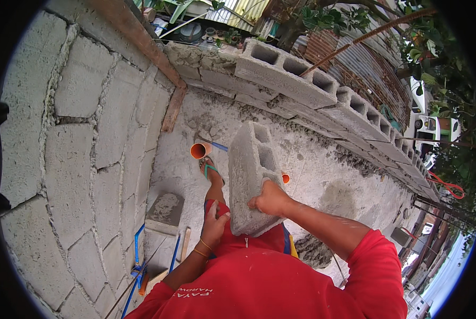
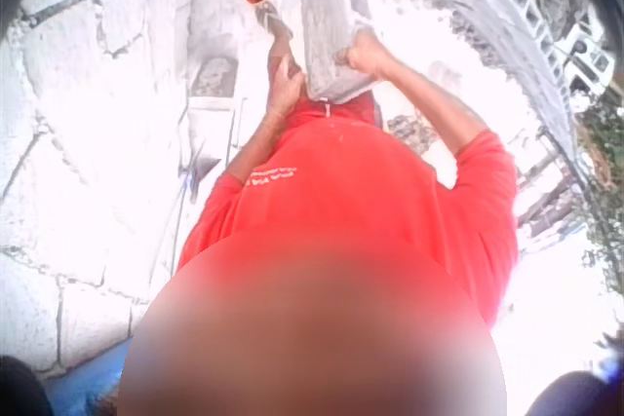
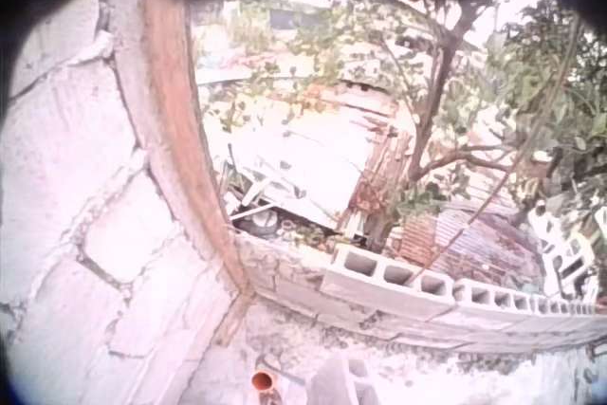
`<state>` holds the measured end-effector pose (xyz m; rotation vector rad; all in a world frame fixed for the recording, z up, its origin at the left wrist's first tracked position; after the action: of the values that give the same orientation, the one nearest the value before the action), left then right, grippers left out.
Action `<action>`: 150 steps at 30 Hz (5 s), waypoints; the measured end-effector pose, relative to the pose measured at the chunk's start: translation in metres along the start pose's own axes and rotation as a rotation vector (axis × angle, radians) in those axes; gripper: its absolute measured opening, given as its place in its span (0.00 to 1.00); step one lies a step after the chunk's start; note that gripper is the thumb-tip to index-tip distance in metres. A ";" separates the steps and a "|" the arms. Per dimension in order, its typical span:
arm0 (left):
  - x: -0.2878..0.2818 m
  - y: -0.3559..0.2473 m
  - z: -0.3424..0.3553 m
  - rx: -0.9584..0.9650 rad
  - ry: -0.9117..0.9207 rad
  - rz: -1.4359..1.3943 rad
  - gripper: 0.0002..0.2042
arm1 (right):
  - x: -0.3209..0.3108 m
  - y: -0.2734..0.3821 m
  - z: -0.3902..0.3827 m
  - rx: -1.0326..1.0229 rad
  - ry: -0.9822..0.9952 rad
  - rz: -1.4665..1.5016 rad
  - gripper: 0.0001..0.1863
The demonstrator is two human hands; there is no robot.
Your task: The person picks up concrete blocks and places them onto a partially built wall. They use a hammer to adjust the position of the blocks and ensure they are properly aligned.
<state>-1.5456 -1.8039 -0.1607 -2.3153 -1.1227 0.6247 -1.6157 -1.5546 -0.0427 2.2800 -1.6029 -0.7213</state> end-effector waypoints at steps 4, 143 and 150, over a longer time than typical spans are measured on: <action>-0.052 -0.096 0.086 0.719 -0.377 0.374 0.34 | -0.002 0.050 -0.011 0.034 0.116 -0.535 0.30; 0.085 0.340 0.384 -0.397 -0.457 0.469 0.16 | 0.117 -0.195 0.559 -0.168 -0.057 -0.156 0.17; 0.140 0.362 0.363 -0.583 -0.369 0.237 0.19 | 0.124 -0.259 0.354 0.014 0.064 -0.096 0.18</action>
<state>-1.4697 -1.8052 -0.6862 -2.9452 -1.3404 0.9430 -1.5645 -1.5541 -0.4954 2.3783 -1.4836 -0.6538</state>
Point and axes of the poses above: each hand's wrist, its own z-axis towards the middle knuckle, its own x-axis out of the palm, y = z × x, the point moved 1 cm from there along z, towards the middle knuckle, and after that the axes turned 6 degrees about z, right-handed, at the moved point
